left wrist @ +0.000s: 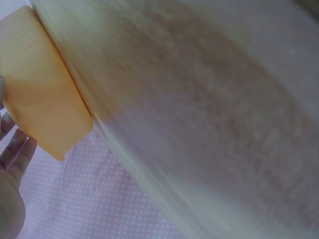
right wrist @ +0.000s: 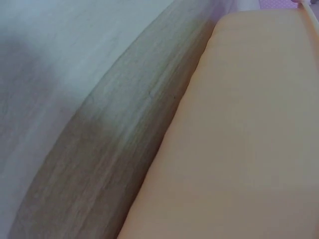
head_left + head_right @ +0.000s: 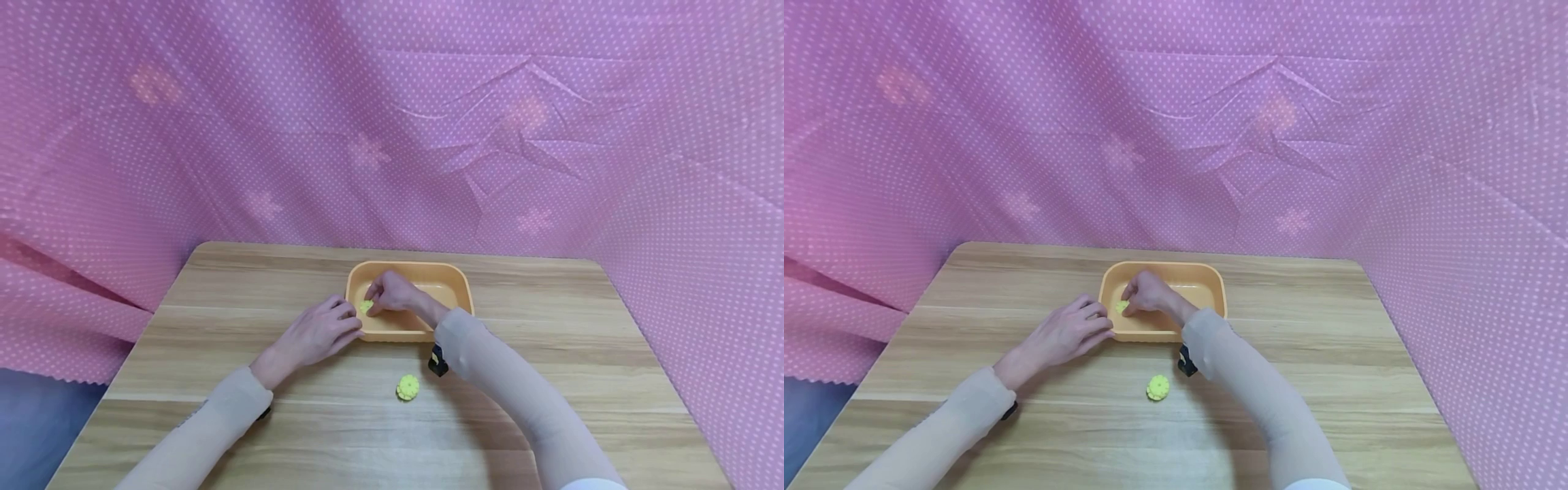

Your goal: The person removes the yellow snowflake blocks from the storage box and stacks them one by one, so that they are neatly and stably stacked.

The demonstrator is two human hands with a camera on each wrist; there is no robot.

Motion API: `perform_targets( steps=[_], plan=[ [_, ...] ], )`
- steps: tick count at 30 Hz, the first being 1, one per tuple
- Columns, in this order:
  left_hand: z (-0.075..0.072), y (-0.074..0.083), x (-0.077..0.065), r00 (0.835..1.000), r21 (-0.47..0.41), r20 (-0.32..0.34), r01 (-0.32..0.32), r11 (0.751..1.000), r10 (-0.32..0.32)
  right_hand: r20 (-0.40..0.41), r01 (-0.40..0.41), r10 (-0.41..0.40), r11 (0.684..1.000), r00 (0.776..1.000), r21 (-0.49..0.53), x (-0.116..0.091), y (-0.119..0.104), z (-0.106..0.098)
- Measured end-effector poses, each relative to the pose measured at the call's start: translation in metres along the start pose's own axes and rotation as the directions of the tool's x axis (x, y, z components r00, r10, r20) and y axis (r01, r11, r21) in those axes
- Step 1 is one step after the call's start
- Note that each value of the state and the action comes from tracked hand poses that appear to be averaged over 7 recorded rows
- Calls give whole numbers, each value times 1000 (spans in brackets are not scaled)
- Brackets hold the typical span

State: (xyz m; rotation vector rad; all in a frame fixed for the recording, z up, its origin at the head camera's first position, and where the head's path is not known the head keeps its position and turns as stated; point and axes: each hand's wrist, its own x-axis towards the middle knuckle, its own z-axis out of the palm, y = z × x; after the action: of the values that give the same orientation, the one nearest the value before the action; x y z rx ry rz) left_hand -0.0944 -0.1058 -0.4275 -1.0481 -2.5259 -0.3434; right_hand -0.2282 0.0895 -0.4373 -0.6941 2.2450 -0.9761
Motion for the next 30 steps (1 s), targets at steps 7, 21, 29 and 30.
perform_targets(
  steps=[7, 21, 29, 30],
  plan=[
    [1, -1, 0, 1000, 2, 3, 2, 1000, -2, -2, -29, 29, 999, 1000, 23, -2, 4, -4],
    [0, 1, 0, 1000, 0, 6, 4, 1000, -4, -23, -59, 64, 984, 998, 166, -14, 10, -14],
    [0, 4, 0, 1000, 1, 17, 16, 1000, -16, -34, -69, 79, 972, 996, 224, -23, 18, -22],
    [0, 4, 0, 1000, 2, 16, 16, 1000, -16, -36, -69, 79, 972, 996, 226, -24, 19, -23]
  ],
)
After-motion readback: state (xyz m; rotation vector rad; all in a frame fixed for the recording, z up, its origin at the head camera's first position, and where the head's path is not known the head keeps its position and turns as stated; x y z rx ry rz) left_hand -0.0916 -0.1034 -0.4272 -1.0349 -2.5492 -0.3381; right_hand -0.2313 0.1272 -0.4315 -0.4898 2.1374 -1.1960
